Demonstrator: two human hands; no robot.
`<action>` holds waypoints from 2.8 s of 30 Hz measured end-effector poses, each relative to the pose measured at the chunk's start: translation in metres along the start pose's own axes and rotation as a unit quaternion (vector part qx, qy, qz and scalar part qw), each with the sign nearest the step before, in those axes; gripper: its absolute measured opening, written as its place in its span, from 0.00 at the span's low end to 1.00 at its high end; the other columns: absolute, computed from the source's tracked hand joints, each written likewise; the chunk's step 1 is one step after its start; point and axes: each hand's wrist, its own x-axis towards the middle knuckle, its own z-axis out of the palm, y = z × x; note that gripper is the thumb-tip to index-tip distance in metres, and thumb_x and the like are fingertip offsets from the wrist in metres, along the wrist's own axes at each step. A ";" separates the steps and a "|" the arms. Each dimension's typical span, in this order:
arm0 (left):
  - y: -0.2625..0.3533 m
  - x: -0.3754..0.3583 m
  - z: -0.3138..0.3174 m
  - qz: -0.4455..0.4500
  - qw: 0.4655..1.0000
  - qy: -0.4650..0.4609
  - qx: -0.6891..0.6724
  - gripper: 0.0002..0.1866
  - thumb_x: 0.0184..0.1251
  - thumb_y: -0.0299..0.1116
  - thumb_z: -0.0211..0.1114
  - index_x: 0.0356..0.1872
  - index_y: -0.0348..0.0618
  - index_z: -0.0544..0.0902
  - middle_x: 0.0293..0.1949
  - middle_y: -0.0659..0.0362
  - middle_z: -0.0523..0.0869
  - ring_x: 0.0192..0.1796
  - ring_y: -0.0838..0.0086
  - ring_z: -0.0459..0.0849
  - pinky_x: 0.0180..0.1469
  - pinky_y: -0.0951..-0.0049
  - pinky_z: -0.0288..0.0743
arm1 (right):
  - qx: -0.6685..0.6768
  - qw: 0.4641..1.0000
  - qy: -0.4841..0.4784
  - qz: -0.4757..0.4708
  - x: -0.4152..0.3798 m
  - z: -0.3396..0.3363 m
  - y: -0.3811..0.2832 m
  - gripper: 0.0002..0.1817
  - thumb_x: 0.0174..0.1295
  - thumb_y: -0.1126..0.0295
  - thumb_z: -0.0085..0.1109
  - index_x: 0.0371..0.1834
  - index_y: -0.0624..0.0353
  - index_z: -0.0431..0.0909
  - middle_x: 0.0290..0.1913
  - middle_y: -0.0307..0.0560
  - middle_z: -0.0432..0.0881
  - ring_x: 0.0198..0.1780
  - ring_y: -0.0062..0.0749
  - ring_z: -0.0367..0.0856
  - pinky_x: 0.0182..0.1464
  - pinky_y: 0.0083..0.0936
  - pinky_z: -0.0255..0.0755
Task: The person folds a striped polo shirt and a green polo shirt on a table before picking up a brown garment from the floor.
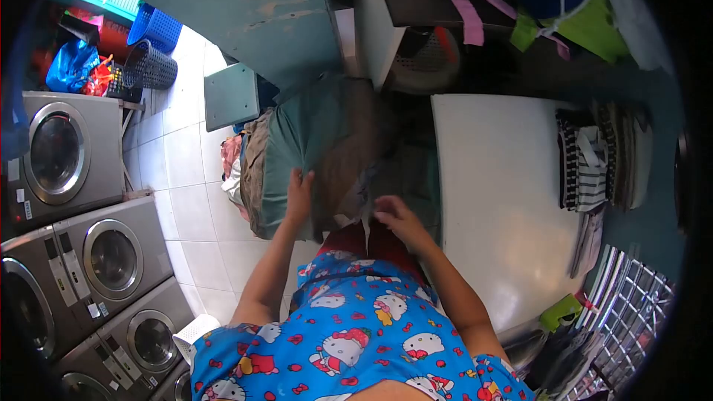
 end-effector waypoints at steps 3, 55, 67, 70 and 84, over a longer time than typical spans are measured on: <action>0.095 0.006 -0.004 0.065 0.971 -0.082 -0.217 0.17 0.62 0.38 0.57 0.44 0.36 0.69 0.45 0.52 0.76 0.48 0.64 0.75 0.49 0.68 0.68 | -0.206 0.966 0.007 -0.156 0.000 0.033 -0.026 0.28 0.53 0.62 0.59 0.57 0.59 0.64 0.55 0.53 0.69 0.55 0.41 0.68 0.57 0.26 0.61; 0.253 -0.140 0.368 0.551 0.427 -0.639 0.327 0.20 0.58 0.40 0.59 0.51 0.44 0.71 0.44 0.53 0.74 0.45 0.62 0.77 0.45 0.67 0.71 | -0.078 0.380 0.883 0.264 -0.220 -0.002 0.144 0.10 0.48 0.82 0.53 0.33 0.57 0.76 0.35 0.43 0.76 0.41 0.36 0.73 0.43 0.30 0.69; 0.216 -0.119 0.398 0.605 0.400 -0.620 0.300 0.18 0.56 0.30 0.55 0.50 0.45 0.70 0.44 0.53 0.76 0.42 0.61 0.78 0.43 0.66 0.73 | -0.224 0.539 0.778 0.232 -0.226 -0.003 0.177 0.14 0.44 0.75 0.55 0.37 0.52 0.75 0.45 0.42 0.73 0.48 0.34 0.71 0.45 0.29 0.67; 0.225 -0.114 0.385 0.262 0.605 -0.691 0.295 0.14 0.60 0.29 0.54 0.48 0.43 0.71 0.39 0.59 0.78 0.39 0.75 0.78 0.36 0.73 0.73 | -0.232 0.542 0.785 0.190 -0.229 -0.008 0.166 0.12 0.44 0.75 0.56 0.35 0.52 0.75 0.44 0.42 0.73 0.47 0.34 0.72 0.43 0.29 0.67; 0.239 -0.082 0.339 0.686 0.509 -0.458 0.246 0.12 0.53 0.23 0.57 0.41 0.41 0.74 0.40 0.53 0.75 0.45 0.63 0.74 0.47 0.67 0.68 | 0.086 0.536 0.829 0.135 -0.242 -0.044 0.193 0.04 0.52 0.74 0.56 0.31 0.60 0.73 0.32 0.48 0.76 0.37 0.42 0.73 0.39 0.33 0.67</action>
